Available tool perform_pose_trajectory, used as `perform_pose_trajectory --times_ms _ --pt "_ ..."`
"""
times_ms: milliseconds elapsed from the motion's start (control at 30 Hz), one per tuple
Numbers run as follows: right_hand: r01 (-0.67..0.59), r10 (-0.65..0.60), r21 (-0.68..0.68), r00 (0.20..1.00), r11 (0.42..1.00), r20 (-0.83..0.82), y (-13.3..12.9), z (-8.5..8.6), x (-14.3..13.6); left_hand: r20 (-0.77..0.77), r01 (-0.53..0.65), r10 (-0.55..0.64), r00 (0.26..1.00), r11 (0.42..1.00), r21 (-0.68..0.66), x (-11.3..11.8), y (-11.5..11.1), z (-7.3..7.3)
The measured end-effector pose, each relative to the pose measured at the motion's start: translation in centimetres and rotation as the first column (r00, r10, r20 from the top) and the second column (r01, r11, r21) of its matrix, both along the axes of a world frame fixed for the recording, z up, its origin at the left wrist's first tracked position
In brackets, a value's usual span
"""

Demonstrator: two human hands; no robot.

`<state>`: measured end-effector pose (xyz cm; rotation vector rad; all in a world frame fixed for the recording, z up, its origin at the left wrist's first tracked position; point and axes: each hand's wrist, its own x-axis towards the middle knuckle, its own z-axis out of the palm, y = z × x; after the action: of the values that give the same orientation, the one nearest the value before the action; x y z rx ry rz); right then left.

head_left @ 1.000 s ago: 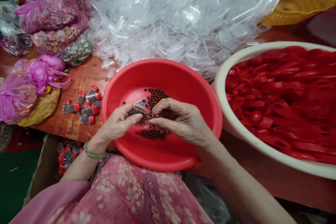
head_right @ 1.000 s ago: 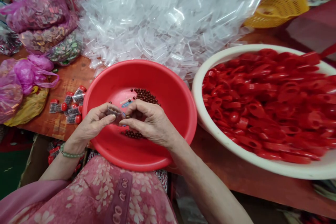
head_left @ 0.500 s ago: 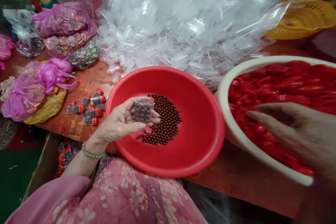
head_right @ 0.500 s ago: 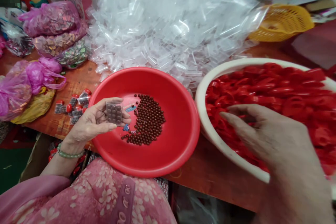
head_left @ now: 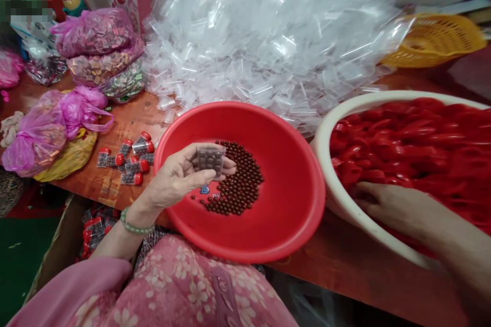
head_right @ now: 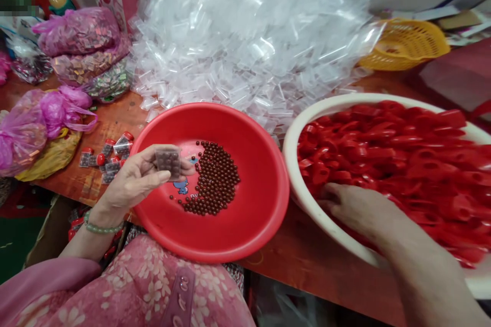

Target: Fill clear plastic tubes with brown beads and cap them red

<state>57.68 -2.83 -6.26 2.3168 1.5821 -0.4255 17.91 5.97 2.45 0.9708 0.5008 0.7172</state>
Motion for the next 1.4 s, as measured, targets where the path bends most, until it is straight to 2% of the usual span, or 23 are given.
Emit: perform_pose_trajectory --times_ms 133,300,433,533,633,700,767,800,833,900,933,1033,1100,1167,1267,1333,1400 --pt "0.072 -0.072 0.005 0.992 0.997 -0.104 -0.1 1.3 -1.1 -0.106 -0.025 0.029 0.994 0.999 0.039 0.1 -0.1 0.5" --pt "0.16 -0.138 0.109 0.972 0.981 -0.191 -0.8 2.0 -2.7 -0.165 -0.072 0.092 0.982 0.99 0.123 -0.4 -0.1 0.5" --pt "0.275 -0.232 0.204 0.949 0.94 -0.213 -0.9 2.6 -2.8 -0.181 -0.106 0.128 0.975 0.986 0.126 -0.8 -0.2 0.7" --pt "0.346 -0.264 0.365 0.93 0.864 -0.257 -1.3 5.1 -2.6 -0.212 -0.087 0.109 0.971 0.99 0.111 -0.6 -0.4 0.3" --pt "0.418 -0.254 0.543 0.901 0.728 -0.352 -2.2 8.2 -3.5 -0.232 -0.09 0.103 0.967 0.994 0.067 0.2 -0.7 -0.4" --pt "0.472 -0.207 0.61 0.866 0.636 -0.454 -2.7 9.3 -5.2 -0.238 -0.09 0.093 0.967 0.996 0.021 1.2 -1.0 -0.9" --pt "0.539 -0.107 0.624 0.798 0.565 -0.593 -2.8 9.4 -7.7 -0.245 -0.078 0.073 0.967 0.997 -0.009 2.3 -1.3 -1.1" --pt "0.589 -0.027 0.612 0.732 0.528 -0.681 -2.6 9.1 -9.2 -0.25 -0.071 0.066 0.966 0.997 -0.012 2.8 -1.5 -1.1" --pt "0.662 0.082 0.569 0.614 0.488 -0.785 -2.4 8.8 -10.6 -0.259 -0.07 0.066 0.964 0.998 -0.005 3.3 -1.7 -1.1" --pt "0.72 0.263 0.492 0.416 0.489 -0.871 -1.7 8.2 -13.3 -0.283 -0.085 0.087 0.955 0.996 0.022 4.0 -1.9 -1.1" --pt "0.711 0.317 0.476 0.358 0.518 -0.878 -1.4 8.0 -14.4 -0.293 -0.102 0.107 0.95 0.994 0.035 4.1 -1.9 -1.1" --pt "0.592 0.383 0.511 0.339 0.622 -0.859 -0.4 7.8 -16.7 -0.329 -0.157 0.169 0.929 0.986 0.063 3.9 -1.9 -1.2" --pt "0.567 0.406 0.519 0.324 0.64 -0.854 0.0 7.6 -17.6 -0.357 -0.178 0.191 0.914 0.982 0.07 3.5 -2.0 -1.3" --pt "0.609 0.43 0.507 0.283 0.61 -0.858 0.3 7.3 -18.3 -0.371 -0.195 0.205 0.906 0.979 0.065 3.1 -2.0 -1.6" --pt "0.699 0.476 0.491 0.24 0.52 -0.846 0.6 6.6 -19.4 -0.339 -0.224 0.224 0.914 0.974 0.04 2.9 -2.1 -2.1" --pt "0.71 0.498 0.517 0.265 0.478 -0.825 0.7 6.2 -20.1 -0.307 -0.242 0.238 0.921 0.97 0.025 3.0 -2.1 -2.2" --pt "0.686 0.485 0.538 0.299 0.49 -0.822 0.9 6.1 -20.9 -0.283 -0.248 0.241 0.928 0.969 0.014 3.1 -2.1 -2.3"
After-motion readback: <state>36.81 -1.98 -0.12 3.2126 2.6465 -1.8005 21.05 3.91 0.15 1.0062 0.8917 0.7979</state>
